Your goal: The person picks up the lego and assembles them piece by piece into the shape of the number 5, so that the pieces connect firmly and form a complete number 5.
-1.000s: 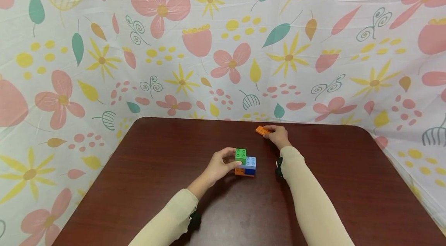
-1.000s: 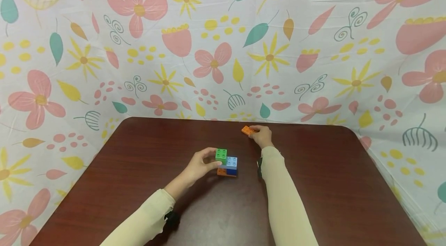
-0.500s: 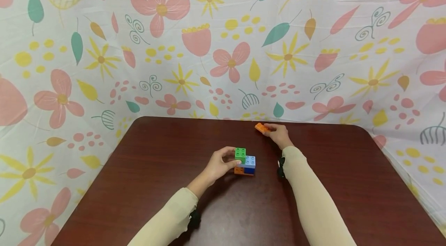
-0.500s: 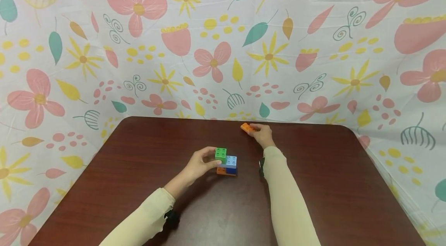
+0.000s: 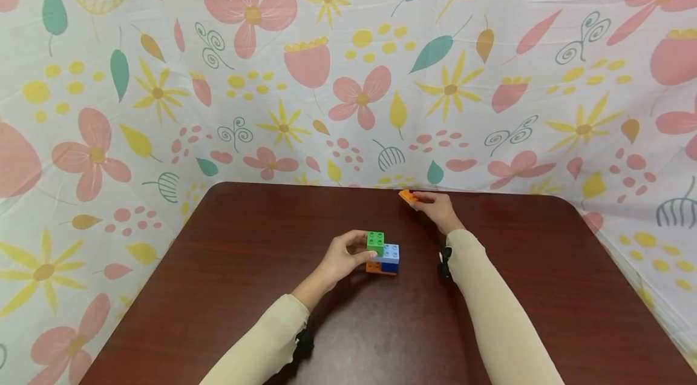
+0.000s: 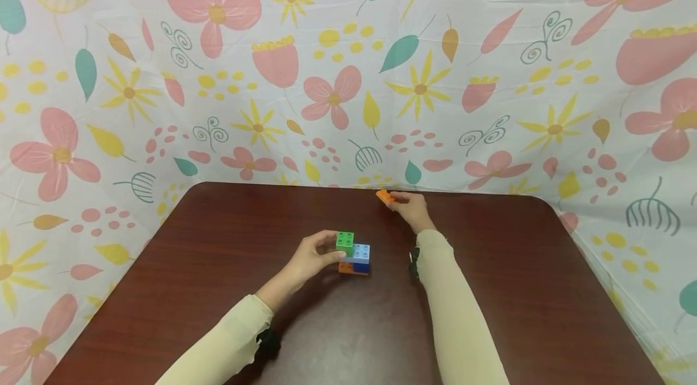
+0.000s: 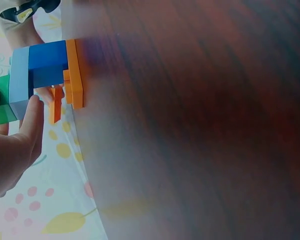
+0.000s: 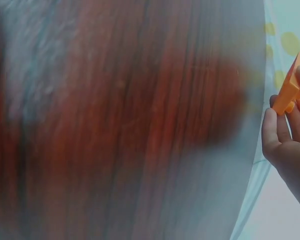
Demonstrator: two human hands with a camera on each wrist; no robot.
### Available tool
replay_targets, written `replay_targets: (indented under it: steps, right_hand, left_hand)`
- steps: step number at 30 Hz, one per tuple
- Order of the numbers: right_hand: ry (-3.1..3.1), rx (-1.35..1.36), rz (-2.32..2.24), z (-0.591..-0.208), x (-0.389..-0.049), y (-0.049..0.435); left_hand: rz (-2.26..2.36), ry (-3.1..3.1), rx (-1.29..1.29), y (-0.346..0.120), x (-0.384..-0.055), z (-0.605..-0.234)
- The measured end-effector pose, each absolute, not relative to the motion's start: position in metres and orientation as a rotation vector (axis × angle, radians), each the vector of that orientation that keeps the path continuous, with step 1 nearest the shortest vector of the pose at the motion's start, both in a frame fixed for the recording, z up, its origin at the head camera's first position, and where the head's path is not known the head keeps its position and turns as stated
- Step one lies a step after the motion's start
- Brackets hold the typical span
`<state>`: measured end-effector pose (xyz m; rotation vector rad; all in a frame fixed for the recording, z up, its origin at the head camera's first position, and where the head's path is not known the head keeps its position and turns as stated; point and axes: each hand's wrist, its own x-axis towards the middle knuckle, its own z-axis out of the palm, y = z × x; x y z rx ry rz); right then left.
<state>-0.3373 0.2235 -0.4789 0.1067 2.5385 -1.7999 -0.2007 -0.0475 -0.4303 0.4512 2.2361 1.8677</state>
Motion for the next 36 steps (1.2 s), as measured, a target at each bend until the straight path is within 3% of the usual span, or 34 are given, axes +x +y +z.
replay_targets:
  steps: [17,25,36]
  right_hand:
    - [2.617,0.023,-1.661,-0.475,-0.322,0.241]
    - [2.640,0.016,-1.610,-0.474,-0.317,0.244]
    - [2.721,-0.126,-1.533,-0.459,-0.302,0.247]
  left_hand:
    - [1.882,2.218,0.422,-0.047,-0.204,-0.434]
    - [1.890,2.213,0.382,-0.045,-0.222,-0.466]
    - [1.896,2.205,0.387,-0.046,-0.223,-0.468]
